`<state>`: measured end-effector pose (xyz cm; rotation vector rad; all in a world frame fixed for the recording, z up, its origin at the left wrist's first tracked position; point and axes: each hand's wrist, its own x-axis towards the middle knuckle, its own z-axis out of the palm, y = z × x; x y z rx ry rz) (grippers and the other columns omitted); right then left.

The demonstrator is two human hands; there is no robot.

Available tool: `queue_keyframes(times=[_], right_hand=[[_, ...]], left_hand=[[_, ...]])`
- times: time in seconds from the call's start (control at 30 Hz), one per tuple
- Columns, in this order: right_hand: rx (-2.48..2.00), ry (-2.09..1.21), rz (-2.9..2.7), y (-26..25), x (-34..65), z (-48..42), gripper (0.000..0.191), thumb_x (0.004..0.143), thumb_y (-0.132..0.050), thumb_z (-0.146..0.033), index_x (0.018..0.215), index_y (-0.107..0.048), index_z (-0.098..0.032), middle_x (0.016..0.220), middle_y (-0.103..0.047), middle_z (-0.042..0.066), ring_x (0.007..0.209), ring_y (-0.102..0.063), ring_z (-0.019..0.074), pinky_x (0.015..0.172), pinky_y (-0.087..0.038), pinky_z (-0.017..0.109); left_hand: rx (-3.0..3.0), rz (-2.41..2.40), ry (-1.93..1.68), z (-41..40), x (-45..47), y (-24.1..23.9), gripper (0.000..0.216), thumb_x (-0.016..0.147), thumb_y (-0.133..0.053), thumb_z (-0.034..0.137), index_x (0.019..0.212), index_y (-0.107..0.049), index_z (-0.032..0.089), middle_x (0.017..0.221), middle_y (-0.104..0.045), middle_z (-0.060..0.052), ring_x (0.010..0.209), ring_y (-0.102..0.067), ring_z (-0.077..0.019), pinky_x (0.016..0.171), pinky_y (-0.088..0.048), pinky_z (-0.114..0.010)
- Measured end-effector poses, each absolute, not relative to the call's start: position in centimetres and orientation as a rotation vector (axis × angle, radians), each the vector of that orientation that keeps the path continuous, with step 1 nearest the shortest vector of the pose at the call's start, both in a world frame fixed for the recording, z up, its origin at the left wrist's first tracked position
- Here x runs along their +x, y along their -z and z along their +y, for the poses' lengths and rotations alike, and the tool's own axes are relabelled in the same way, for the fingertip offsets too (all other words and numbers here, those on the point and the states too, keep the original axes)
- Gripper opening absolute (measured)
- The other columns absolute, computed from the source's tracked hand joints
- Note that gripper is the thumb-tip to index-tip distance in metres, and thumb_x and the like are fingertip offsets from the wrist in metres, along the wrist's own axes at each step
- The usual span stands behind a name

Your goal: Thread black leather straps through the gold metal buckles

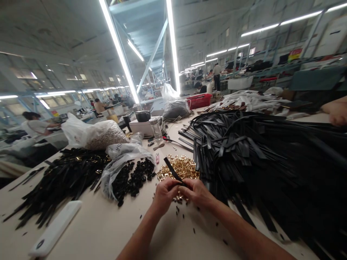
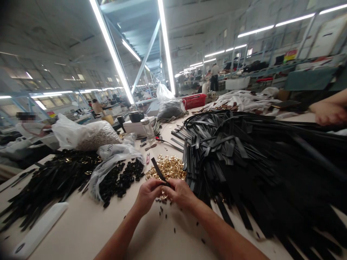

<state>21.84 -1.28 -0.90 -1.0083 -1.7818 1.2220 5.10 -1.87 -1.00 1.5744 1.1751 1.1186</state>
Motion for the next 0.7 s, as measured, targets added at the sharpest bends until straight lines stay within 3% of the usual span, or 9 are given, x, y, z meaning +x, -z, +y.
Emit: queue_keyframes(times=[0.2,0.37,0.53,0.7], right_hand=[[-0.986,-1.168,-1.696,0.99,21.86,-1.24,0.031,0.089,-0.048,-0.041,0.074,-0.057,-0.015,0.061,-0.058,0.000,0.051,-0.054,0.0108,0.048,-0.041,0.020],[-0.944,-1.213,-1.780,0.65,21.81,-1.66,0.030,0.089,-0.048,-0.038,0.071,-0.055,-0.016,0.058,-0.056,-0.002,0.047,-0.051,0.0086,0.046,-0.041,0.018],[-0.837,-1.393,-1.797,0.37,21.73,-1.81,0.031,0.089,-0.047,-0.042,0.087,-0.060,-0.015,0.064,-0.057,-0.001,0.052,-0.054,0.0099,0.048,-0.046,0.020],[-0.776,-1.526,-1.731,0.81,21.93,-1.51,0.036,0.089,-0.049,-0.048,0.083,-0.059,-0.014,0.066,-0.058,0.000,0.053,-0.055,0.0095,0.050,-0.046,0.020]], left_hand=[[1.202,1.052,-1.143,-1.59,5.04,0.69,0.026,0.073,-0.071,0.038,0.082,-0.064,0.014,0.063,-0.063,0.000,0.051,-0.056,-0.0096,0.049,-0.045,-0.020],[1.052,0.975,-1.129,-1.28,4.69,0.41,0.041,0.076,-0.065,0.049,0.095,-0.062,0.013,0.047,-0.051,0.007,0.034,-0.039,-0.0044,0.034,-0.027,-0.015],[0.912,0.874,-0.994,-1.74,4.90,0.38,0.032,0.078,-0.067,0.042,0.085,-0.064,0.011,0.042,-0.043,0.008,0.032,-0.033,-0.0020,0.032,-0.022,-0.013],[0.560,0.653,-0.893,-1.63,4.56,1.06,0.026,0.077,-0.070,0.035,0.085,-0.063,0.012,0.046,-0.040,0.009,0.032,-0.029,0.0012,0.031,-0.019,-0.008]])
